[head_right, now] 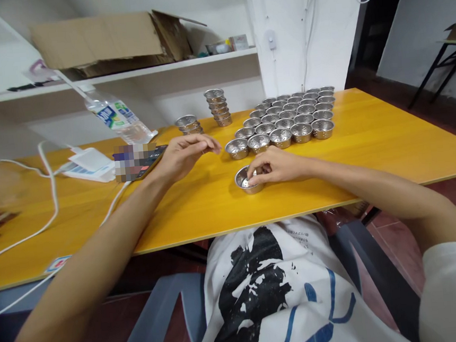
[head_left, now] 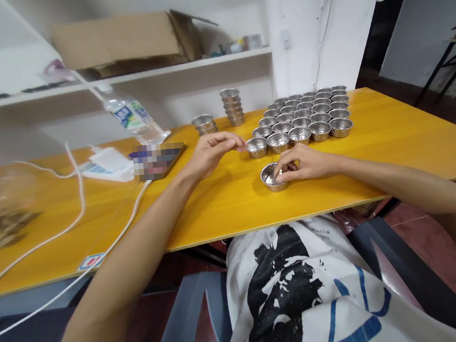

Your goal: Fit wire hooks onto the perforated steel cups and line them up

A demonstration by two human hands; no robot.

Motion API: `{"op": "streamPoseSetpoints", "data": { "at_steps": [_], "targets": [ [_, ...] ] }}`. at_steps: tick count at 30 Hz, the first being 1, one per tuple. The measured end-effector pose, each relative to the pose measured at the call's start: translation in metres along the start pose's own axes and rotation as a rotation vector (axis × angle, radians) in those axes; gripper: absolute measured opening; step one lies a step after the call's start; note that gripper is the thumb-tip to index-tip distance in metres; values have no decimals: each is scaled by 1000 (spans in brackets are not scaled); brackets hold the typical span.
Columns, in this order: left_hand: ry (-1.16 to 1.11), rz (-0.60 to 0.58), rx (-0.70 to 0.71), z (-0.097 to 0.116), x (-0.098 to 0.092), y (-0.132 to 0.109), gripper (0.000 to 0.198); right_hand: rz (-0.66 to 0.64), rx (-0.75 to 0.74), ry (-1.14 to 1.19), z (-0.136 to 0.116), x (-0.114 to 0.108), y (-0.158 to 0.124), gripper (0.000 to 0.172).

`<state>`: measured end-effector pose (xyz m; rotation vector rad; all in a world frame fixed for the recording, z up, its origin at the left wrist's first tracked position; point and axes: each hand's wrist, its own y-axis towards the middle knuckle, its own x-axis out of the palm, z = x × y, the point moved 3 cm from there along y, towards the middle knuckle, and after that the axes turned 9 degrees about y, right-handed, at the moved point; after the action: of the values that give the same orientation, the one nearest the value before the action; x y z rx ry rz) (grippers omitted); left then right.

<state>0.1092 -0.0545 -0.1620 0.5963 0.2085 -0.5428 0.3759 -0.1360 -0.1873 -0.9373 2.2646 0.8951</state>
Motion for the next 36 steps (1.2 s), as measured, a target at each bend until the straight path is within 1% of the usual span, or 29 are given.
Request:
{"op": "streamPoseSetpoints", "data": {
  "at_steps": [2, 4, 6, 8, 12, 16, 20, 23, 25, 27, 29, 30, 33, 36],
  "targets": [
    [28, 69, -27, -12, -6, 2, 40, 41, 1, -38, 3, 0, 0, 30],
    [51, 106, -42, -22, -9, 3, 44, 108, -22, -101, 5, -1, 0, 25],
    [72, 117, -47, -27, -10, 3, 45, 170, -39, -169, 8, -2, -1, 29],
    [91, 112, -56, -29, -11, 3, 44, 198, -24, -210, 11, -3, -1, 33],
    [111, 128, -79, -27, -12, 4, 44, 181, 14, -206, 15, -2, 1, 27],
    [93, 118, -97, -25, -9, 5, 43, 142, 118, -72, 18, 1, 2, 38],
    [86, 67, -110, -26, -4, 5, 47, 100, 166, 73, 17, 0, 2, 34],
    [108, 16, -130, -29, -2, 5, 60, 27, 202, 169, 11, -4, 1, 44],
    [160, -2, -141, -31, -1, 5, 64, -48, 215, 206, 5, -5, 1, 49],
    [214, -15, -144, -32, 1, 5, 67, -73, 242, 227, 2, -3, 1, 53],
    [251, -27, -145, -33, 2, 5, 70, -22, 274, 250, 4, 1, 0, 57],
    [264, -32, -147, -34, 3, 5, 71, 15, 274, 263, 6, 3, 0, 57],
    [288, -42, -149, -38, 4, 5, 72, 96, 211, 285, 13, 9, 1, 44],
    [296, -47, -154, -42, 4, 5, 71, 128, 190, 242, 19, 9, 3, 36]
  ]
}}
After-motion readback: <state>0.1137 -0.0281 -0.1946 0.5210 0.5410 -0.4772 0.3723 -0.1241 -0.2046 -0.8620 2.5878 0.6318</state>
